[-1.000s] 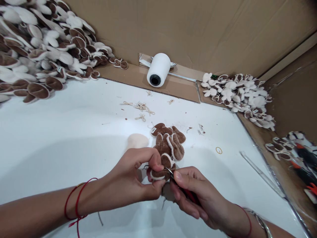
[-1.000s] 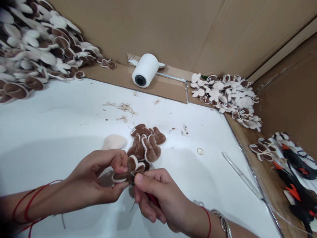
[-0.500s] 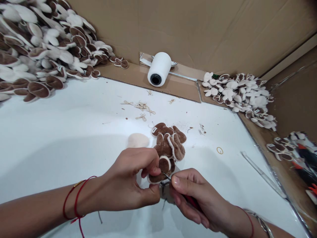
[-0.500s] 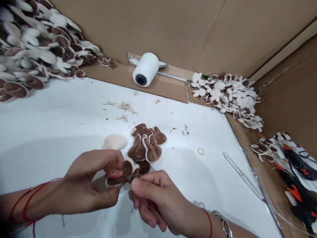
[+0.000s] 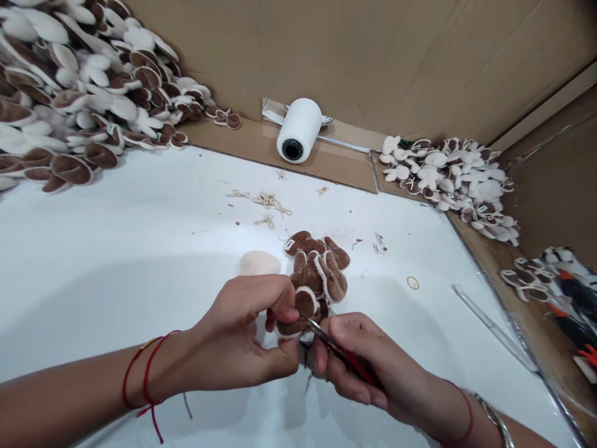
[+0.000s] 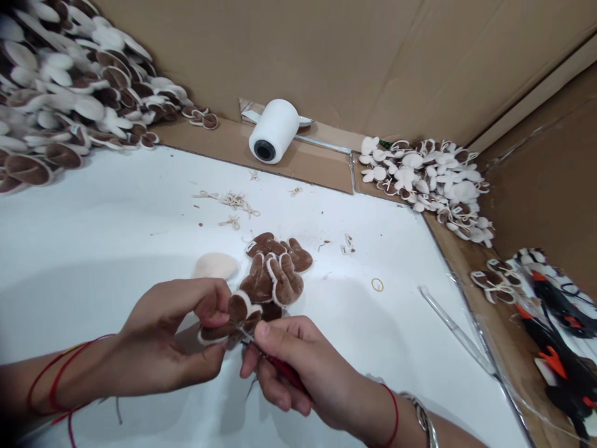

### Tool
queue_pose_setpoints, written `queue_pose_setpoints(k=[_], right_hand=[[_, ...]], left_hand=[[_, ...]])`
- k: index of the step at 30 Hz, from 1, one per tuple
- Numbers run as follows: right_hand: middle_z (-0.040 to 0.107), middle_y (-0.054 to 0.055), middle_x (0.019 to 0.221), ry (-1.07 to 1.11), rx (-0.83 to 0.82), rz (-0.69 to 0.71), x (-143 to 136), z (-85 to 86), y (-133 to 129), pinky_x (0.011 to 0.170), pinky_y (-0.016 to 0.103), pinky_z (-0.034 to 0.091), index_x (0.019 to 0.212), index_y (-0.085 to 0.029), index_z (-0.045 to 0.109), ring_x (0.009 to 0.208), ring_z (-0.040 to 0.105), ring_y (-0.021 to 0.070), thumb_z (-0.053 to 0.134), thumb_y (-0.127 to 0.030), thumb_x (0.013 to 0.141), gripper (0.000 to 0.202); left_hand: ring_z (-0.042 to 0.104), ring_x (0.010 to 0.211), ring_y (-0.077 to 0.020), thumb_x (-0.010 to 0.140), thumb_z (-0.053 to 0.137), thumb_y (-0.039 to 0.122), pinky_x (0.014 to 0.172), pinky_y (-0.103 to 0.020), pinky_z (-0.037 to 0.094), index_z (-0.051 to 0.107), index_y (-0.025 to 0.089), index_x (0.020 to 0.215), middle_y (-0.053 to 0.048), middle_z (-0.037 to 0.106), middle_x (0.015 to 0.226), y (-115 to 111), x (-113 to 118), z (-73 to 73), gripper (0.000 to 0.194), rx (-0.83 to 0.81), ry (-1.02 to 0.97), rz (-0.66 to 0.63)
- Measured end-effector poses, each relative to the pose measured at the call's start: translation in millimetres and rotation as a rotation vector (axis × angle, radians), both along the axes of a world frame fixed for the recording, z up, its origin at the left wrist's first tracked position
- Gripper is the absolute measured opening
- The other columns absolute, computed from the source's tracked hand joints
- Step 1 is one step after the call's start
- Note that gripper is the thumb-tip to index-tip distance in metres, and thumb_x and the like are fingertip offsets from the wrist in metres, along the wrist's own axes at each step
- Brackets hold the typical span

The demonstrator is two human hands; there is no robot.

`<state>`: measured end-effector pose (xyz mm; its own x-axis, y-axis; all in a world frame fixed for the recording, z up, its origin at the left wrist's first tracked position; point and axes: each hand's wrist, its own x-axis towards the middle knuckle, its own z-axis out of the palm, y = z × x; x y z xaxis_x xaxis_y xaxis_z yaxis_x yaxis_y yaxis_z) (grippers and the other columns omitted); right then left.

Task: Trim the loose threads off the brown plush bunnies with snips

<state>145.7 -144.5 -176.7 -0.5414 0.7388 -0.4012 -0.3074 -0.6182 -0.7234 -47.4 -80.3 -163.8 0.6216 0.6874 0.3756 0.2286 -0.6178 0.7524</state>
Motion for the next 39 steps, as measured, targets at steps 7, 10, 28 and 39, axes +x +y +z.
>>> queue_pose_setpoints(k=[7, 10, 28, 39], right_hand=[[0.055, -0.004, 0.046, 0.092, -0.055, -0.02, 3, 6.1, 6, 0.033, 0.016, 0.017, 0.087, -0.008, 0.066, 0.032, 0.027, 0.0014, 0.072, -0.037, 0.077, 0.031], [0.063, 0.001, 0.054, 0.048, -0.119, 0.029, 4, 6.7, 5, 0.033, 0.015, 0.021, 0.085, -0.009, 0.066, 0.034, 0.038, 0.0022, 0.071, -0.039, 0.079, 0.031], [0.026, -0.012, 0.038, 0.096, 0.024, 0.046, -5, -3.6, -3, 0.03, 0.019, 0.007, 0.054, -0.017, 0.045, 0.03, 0.014, 0.0011, 0.057, -0.063, 0.086, 0.057], [0.025, -0.01, 0.03, -0.036, 0.064, -0.039, -5, -7.4, -6, 0.033, 0.022, 0.005, 0.049, -0.015, 0.05, 0.028, 0.014, 0.0026, 0.049, -0.063, 0.089, 0.063]], left_hand=[[0.047, 0.051, -0.0091, 0.069, 0.061, 0.015, 0.046, -0.02, 0.038, 0.031, 0.023, 0.067, 0.005, 0.046, 0.061, -1, 0, -2.2, 0.031, -0.084, -0.067, 0.054], [0.05, 0.053, -0.0098, 0.069, 0.06, 0.012, 0.047, -0.021, 0.039, 0.032, 0.023, 0.068, 0.005, 0.046, 0.063, -1, 0, -5.0, 0.03, -0.107, -0.086, 0.059], [0.054, 0.055, -0.0095, 0.07, 0.058, 0.009, 0.048, -0.019, 0.041, 0.034, 0.023, 0.07, 0.004, 0.05, 0.067, -2, 0, -4.0, 0.028, -0.065, -0.16, 0.073], [0.049, 0.051, -0.0069, 0.069, 0.059, 0.007, 0.046, -0.017, 0.039, 0.035, 0.022, 0.068, 0.006, 0.05, 0.064, -3, 2, -2.0, 0.028, -0.029, -0.142, 0.057]])
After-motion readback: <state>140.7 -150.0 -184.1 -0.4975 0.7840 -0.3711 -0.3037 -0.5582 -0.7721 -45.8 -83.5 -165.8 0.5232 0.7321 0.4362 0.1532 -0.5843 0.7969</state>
